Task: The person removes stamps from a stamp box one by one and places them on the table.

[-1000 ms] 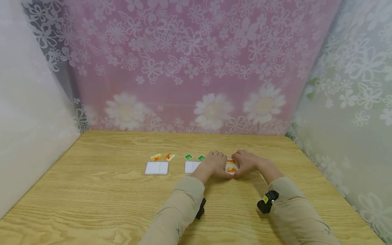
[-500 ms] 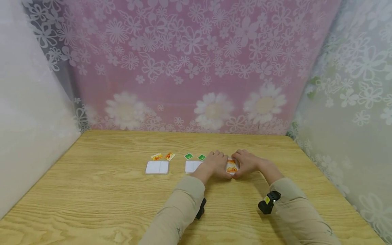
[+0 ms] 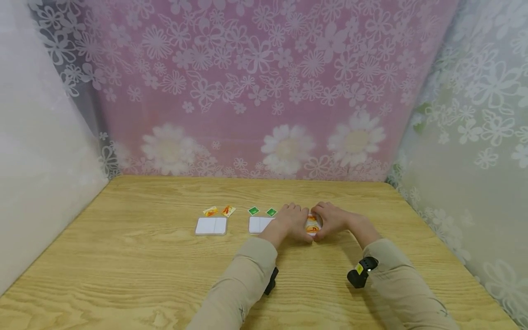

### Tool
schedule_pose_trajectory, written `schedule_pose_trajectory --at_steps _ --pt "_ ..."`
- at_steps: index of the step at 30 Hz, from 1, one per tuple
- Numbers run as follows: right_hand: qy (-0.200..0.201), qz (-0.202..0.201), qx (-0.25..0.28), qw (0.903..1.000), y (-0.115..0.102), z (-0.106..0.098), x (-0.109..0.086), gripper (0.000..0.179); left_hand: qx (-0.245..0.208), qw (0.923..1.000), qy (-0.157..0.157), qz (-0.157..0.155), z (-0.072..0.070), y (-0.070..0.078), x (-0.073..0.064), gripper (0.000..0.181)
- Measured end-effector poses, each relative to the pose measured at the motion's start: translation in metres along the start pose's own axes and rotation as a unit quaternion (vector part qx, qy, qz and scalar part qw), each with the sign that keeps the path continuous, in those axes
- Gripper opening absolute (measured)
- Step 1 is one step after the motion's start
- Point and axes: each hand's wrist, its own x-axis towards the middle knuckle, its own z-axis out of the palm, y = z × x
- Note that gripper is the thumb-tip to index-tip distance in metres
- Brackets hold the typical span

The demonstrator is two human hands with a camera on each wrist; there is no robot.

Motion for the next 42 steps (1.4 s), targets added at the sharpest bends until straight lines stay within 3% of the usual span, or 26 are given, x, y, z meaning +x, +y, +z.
schedule_pose_trajectory --at_steps 17,42 --pt "-0.002 -0.001 -0.001 1.0 -0.0011 -0.0031 -0.0015 0.074 -0.016 0.9998 0.01 -0.003 0.0004 0.0008 0.0006 0.08" --pt "-0.004 0.0 0.009 0.9999 0.0014 -0.0032 0.0005 0.075 -0.018 0.9998 0.001 -0.011 -0.0016 0.0011 0.0021 0.082"
